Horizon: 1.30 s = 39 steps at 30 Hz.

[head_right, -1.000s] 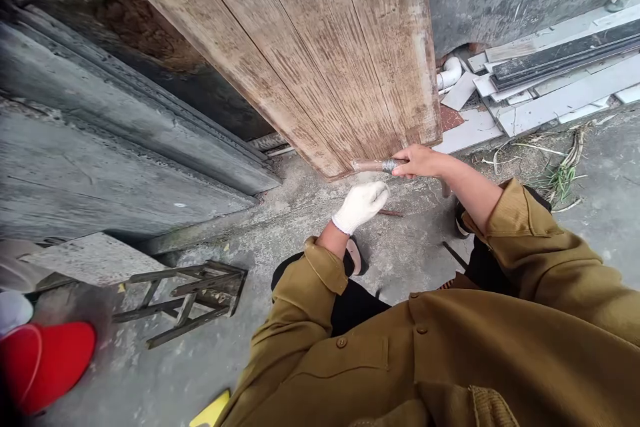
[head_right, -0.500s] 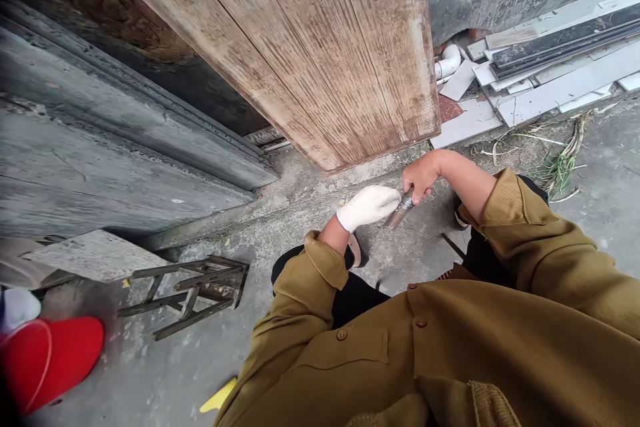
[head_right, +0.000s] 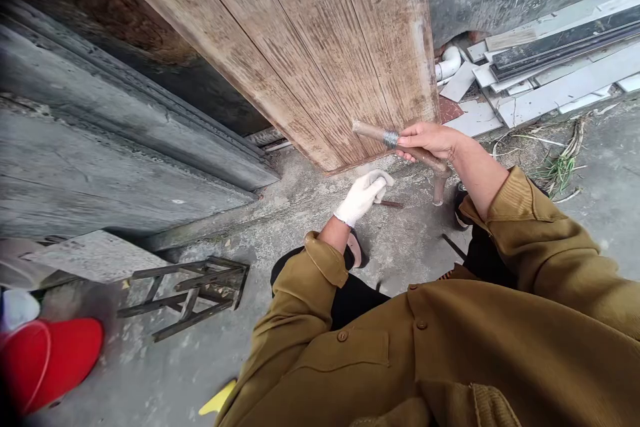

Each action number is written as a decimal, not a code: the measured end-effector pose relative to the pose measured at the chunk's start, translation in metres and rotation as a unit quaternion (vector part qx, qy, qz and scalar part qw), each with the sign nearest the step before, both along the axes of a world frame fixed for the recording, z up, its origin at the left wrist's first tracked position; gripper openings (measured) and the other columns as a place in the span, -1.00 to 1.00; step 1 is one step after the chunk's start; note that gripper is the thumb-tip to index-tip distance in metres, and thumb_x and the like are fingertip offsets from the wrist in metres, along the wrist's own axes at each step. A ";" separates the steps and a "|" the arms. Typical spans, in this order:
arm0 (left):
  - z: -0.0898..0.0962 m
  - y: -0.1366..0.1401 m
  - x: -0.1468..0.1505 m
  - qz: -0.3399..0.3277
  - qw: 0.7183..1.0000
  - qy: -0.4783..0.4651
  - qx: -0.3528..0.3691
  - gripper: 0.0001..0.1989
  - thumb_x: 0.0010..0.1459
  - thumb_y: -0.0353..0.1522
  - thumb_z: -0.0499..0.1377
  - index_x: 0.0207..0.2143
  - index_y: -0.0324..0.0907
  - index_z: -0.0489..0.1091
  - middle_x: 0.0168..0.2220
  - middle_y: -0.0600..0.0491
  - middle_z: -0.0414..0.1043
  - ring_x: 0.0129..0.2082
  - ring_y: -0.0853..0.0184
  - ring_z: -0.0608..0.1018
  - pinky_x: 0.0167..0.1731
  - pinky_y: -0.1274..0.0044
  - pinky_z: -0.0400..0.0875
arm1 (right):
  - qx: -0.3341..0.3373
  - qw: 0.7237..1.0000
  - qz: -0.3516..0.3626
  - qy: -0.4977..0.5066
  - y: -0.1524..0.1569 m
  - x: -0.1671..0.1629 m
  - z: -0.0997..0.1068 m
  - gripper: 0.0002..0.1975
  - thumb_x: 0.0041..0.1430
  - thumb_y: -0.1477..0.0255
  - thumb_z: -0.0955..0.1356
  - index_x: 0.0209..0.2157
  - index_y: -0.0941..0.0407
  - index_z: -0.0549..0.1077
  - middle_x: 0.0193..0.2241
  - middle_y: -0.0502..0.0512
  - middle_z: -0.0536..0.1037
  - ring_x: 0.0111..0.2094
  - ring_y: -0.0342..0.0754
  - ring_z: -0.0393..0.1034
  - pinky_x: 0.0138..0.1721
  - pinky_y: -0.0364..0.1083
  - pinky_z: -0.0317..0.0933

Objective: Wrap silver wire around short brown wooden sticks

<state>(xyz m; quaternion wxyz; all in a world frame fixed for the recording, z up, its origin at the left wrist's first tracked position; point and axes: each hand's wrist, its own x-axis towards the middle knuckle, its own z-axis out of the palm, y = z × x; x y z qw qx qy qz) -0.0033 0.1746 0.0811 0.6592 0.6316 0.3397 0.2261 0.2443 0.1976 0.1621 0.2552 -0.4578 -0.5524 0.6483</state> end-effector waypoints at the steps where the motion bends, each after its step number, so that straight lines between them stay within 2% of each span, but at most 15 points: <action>1: 0.000 0.000 -0.001 -0.009 0.998 0.039 0.051 -0.59 0.32 -0.04 0.04 -0.21 -0.21 0.40 -0.56 0.16 0.24 -0.57 0.44 0.29 -0.52 0.59 0.20 | 0.007 1.000 0.001 -0.029 0.001 -0.002 -0.002 -0.64 0.15 0.11 0.40 -0.37 0.15 0.46 -0.42 0.09 0.49 -0.44 -0.13 0.31 -0.32 -0.08 0.28; 4: 0.002 0.000 -0.003 -0.057 0.960 0.173 0.212 -0.69 0.38 -0.19 -0.02 -0.18 -0.17 0.44 -0.34 0.05 0.48 -0.34 0.36 0.49 -0.26 0.54 0.34 | 0.051 0.979 -0.004 -0.198 0.004 -0.009 -0.011 -0.76 0.23 0.24 0.35 -0.31 0.14 0.48 -0.43 0.10 0.50 -0.40 -0.07 0.35 -0.29 -0.07 0.24; 6: 0.004 0.000 -0.005 -0.096 0.920 0.250 0.285 -0.70 0.39 -0.25 -0.03 -0.13 -0.15 0.46 -0.22 0.02 0.53 -0.21 0.30 0.54 -0.15 0.51 0.35 | 0.100 0.932 0.018 -0.347 0.006 -0.015 -0.019 -0.80 0.23 0.32 0.35 -0.23 0.16 0.51 -0.38 0.16 0.53 -0.34 -0.01 0.39 -0.27 -0.05 0.20; 8: 0.007 0.001 -0.006 -0.124 0.885 0.310 0.325 -0.68 0.40 -0.25 -0.04 -0.09 -0.15 0.47 -0.20 -0.01 0.55 -0.18 0.25 0.56 -0.14 0.50 0.35 | 0.129 0.879 0.100 -0.448 0.006 -0.021 -0.026 -0.80 0.17 0.37 0.39 -0.21 0.18 0.55 -0.32 0.22 0.56 -0.30 0.04 0.41 -0.26 -0.04 0.18; 11: 0.011 0.003 -0.009 -0.145 0.865 0.330 0.350 -0.70 0.38 -0.28 -0.02 -0.09 -0.15 0.49 -0.17 -0.03 0.56 -0.16 0.23 0.57 -0.14 0.49 0.36 | 0.043 0.855 0.290 -0.427 0.002 -0.026 -0.028 -0.86 0.06 0.44 0.44 -0.31 0.17 0.60 -0.45 0.13 0.55 -0.39 -0.01 0.40 -0.32 -0.06 0.16; 14: 0.013 0.005 -0.012 -0.133 0.908 0.246 0.310 -0.73 0.35 -0.31 0.02 -0.16 -0.17 0.50 -0.19 -0.01 0.56 -0.18 0.26 0.56 -0.11 0.48 0.36 | -0.066 0.873 0.409 -0.258 -0.002 -0.020 -0.017 -0.75 0.01 0.39 0.46 -0.22 0.14 0.63 -0.52 0.00 0.52 -0.48 -0.10 0.37 -0.37 -0.11 0.17; 17: 0.013 0.009 -0.015 -0.044 0.974 0.102 0.195 -0.69 0.34 -0.18 0.06 -0.24 -0.21 0.48 -0.28 0.00 0.52 -0.30 0.32 0.52 -0.19 0.49 0.37 | -0.043 0.928 0.353 -0.112 -0.002 -0.005 0.002 -0.53 0.00 0.27 0.49 -0.03 0.13 0.58 -0.40 -0.01 0.57 -0.42 -0.15 0.39 -0.35 -0.15 0.20; 20: 0.011 0.013 -0.016 0.055 0.996 -0.030 0.071 -0.58 0.26 -0.03 0.14 -0.26 -0.23 0.45 -0.38 0.01 0.45 -0.43 0.38 0.45 -0.32 0.52 0.35 | 0.030 0.986 0.160 -0.035 0.000 0.008 0.015 -0.55 0.04 0.19 0.47 -0.08 0.15 0.55 -0.38 0.00 0.54 -0.41 -0.18 0.35 -0.34 -0.16 0.21; 22: 0.009 0.014 -0.016 0.066 0.995 -0.067 0.030 -0.58 0.24 -0.03 0.17 -0.26 -0.24 0.44 -0.47 0.06 0.37 -0.49 0.42 0.39 -0.40 0.55 0.30 | 0.068 0.996 0.053 -0.002 0.002 0.008 0.016 -0.64 0.11 0.18 0.44 -0.18 0.16 0.53 -0.39 0.02 0.51 -0.41 -0.19 0.32 -0.35 -0.16 0.20; 24: 0.010 0.013 -0.016 0.038 0.997 -0.058 0.015 -0.60 0.25 -0.05 0.18 -0.27 -0.26 0.43 -0.52 0.11 0.31 -0.54 0.45 0.33 -0.47 0.59 0.22 | 0.093 0.996 -0.011 -0.010 0.003 0.004 0.012 -0.71 0.17 0.20 0.40 -0.25 0.16 0.51 -0.42 0.03 0.48 -0.43 -0.19 0.28 -0.36 -0.16 0.19; 27: 0.015 0.009 -0.014 -0.028 0.999 -0.003 0.024 -0.61 0.27 -0.09 0.15 -0.27 -0.27 0.44 -0.50 0.11 0.31 -0.56 0.49 0.27 -0.50 0.60 0.16 | 0.114 0.982 -0.051 -0.140 0.007 -0.005 0.000 -0.75 0.20 0.28 0.37 -0.20 0.16 0.53 -0.47 0.00 0.44 -0.45 -0.17 0.26 -0.35 -0.14 0.16; 31: 0.021 0.007 -0.012 -0.066 0.992 0.044 0.099 -0.67 0.30 -0.17 0.11 -0.28 -0.27 0.46 -0.35 0.05 0.43 -0.43 0.44 0.39 -0.34 0.57 0.27 | 0.158 0.916 -0.012 -0.368 0.009 -0.014 -0.014 -0.64 0.21 0.31 0.35 -0.01 0.15 0.54 -0.33 0.10 0.55 -0.30 -0.04 0.39 -0.24 -0.08 0.17; 34: 0.022 0.010 -0.012 -0.081 0.981 0.078 0.160 -0.72 0.30 -0.24 0.08 -0.30 -0.26 0.45 -0.33 0.05 0.46 -0.33 0.38 0.45 -0.22 0.54 0.30 | 0.184 0.861 0.052 -0.472 0.007 -0.022 -0.020 -0.57 0.26 0.27 0.32 0.09 0.14 0.51 -0.13 0.23 0.59 -0.11 0.10 0.44 -0.15 -0.03 0.19; 37: 0.020 0.013 -0.015 -0.099 0.962 0.128 0.219 -0.74 0.29 -0.28 0.07 -0.31 -0.24 0.47 -0.34 0.06 0.48 -0.31 0.36 0.47 -0.18 0.52 0.30 | 0.164 0.828 0.158 -0.513 0.001 -0.031 -0.019 -0.58 0.26 0.30 0.33 0.10 0.11 0.53 -0.08 0.26 0.59 -0.08 0.10 0.46 -0.14 -0.04 0.20; 39: 0.019 0.014 -0.018 -0.105 0.951 0.155 0.244 -0.75 0.28 -0.28 0.07 -0.30 -0.23 0.48 -0.35 0.07 0.48 -0.32 0.35 0.48 -0.20 0.51 0.29 | 0.105 0.833 0.280 -0.466 -0.003 -0.035 -0.016 -0.65 0.21 0.36 0.38 0.01 0.10 0.59 -0.20 0.18 0.62 -0.19 0.02 0.48 -0.20 -0.08 0.20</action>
